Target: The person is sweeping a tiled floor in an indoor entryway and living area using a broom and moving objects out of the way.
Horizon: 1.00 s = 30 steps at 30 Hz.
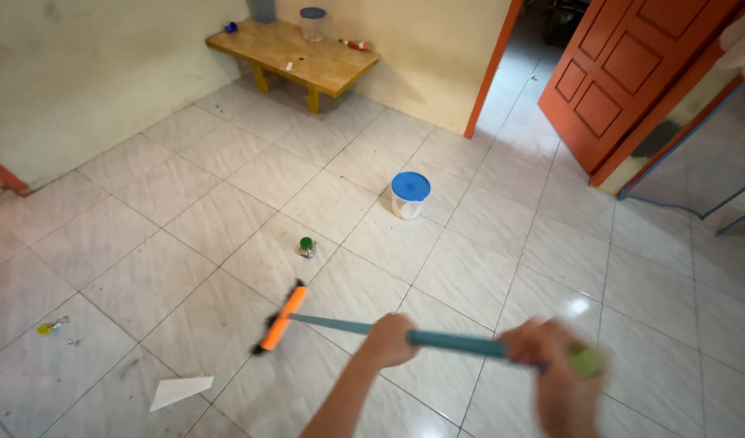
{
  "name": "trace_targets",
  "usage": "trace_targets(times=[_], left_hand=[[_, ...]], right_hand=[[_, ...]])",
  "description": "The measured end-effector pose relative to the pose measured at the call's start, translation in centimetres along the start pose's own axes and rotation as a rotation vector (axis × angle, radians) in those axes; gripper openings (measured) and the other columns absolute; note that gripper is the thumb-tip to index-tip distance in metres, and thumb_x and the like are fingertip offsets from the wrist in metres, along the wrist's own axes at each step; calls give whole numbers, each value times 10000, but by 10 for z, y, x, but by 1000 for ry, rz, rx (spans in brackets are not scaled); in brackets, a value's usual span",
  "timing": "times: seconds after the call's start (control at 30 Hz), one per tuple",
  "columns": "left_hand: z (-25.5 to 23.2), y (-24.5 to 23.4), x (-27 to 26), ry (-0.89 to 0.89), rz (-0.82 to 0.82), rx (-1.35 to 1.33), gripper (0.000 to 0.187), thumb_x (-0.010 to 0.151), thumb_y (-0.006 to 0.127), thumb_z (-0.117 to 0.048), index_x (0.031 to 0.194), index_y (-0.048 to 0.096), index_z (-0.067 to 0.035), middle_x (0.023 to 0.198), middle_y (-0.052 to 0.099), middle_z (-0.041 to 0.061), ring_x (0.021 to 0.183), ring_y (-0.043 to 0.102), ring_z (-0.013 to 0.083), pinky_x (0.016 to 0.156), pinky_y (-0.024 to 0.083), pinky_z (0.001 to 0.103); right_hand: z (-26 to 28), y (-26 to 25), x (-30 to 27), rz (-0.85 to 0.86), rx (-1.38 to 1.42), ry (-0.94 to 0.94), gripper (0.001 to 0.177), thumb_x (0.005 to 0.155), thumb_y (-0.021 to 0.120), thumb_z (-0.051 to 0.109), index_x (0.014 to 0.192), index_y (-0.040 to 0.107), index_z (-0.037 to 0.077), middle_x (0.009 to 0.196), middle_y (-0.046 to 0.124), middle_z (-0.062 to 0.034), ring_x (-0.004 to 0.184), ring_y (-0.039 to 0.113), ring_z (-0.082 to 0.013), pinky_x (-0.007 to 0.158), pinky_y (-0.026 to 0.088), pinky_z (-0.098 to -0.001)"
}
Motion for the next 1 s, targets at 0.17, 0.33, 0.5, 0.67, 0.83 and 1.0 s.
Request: trace_targets(times=[0.17, 0.33, 0.5, 0.67, 0.83, 1.0], left_hand=[[-138, -38, 33, 236, -144, -597, 363, 909, 690, -321, 697, 633, -33, 660, 638, 159, 595, 623, 268, 601, 492, 413], [-133, -18, 52, -75, 66, -844, 382, 900, 729, -319, 697, 597, -23, 643, 595, 53, 605, 531, 130, 601, 483, 372], [-62, -6, 69, -90, -15, -730, 365, 866, 756, -301, 686, 605, -22, 616, 599, 39, 606, 546, 97, 603, 489, 357], [22, -45, 83, 60, -145, -633, 344, 860, 725, -270, 692, 626, 13, 605, 625, 150, 549, 578, 252, 579, 487, 422], [148, -50, 128, 8, -189, -293, 329, 862, 724, -311, 694, 689, -30, 697, 670, 205, 685, 667, 384, 650, 527, 461], [258, -100, 181, -253, -213, -174, 277, 841, 759, -338, 758, 724, -75, 749, 710, 176, 768, 707, 373, 701, 553, 452]], right_hand=[[146, 29, 70, 251, 77, -274, 401, 1023, 571, 104, 632, 478, 105, 590, 478, -10, 546, 506, -132, 685, 544, -347], [127, 99, 83, 379, -275, -112, 305, 897, 661, 143, 619, 606, 29, 576, 560, -56, 545, 515, -161, 583, 438, -350], [80, 116, 98, 514, -207, -4, 411, 926, 686, 189, 579, 522, 42, 547, 487, -46, 561, 489, -157, 674, 520, -364], [49, 151, 119, 429, 5, -26, 378, 914, 639, 175, 580, 501, 62, 555, 492, -43, 574, 532, -168, 750, 560, -415], [-32, 202, 152, 478, 198, -118, 357, 947, 576, 119, 601, 508, 63, 593, 537, -56, 581, 538, -161, 879, 553, -376], [-99, 289, 232, 462, 410, 94, 365, 950, 612, 60, 603, 503, 37, 578, 518, -64, 564, 502, -161, 664, 485, -353]])
Point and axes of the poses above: each hand's wrist, its own x-axis towards the middle knuckle, its own y-axis out of the palm, z = x × y, the point moved 3 cm from there along x, towards the middle knuckle
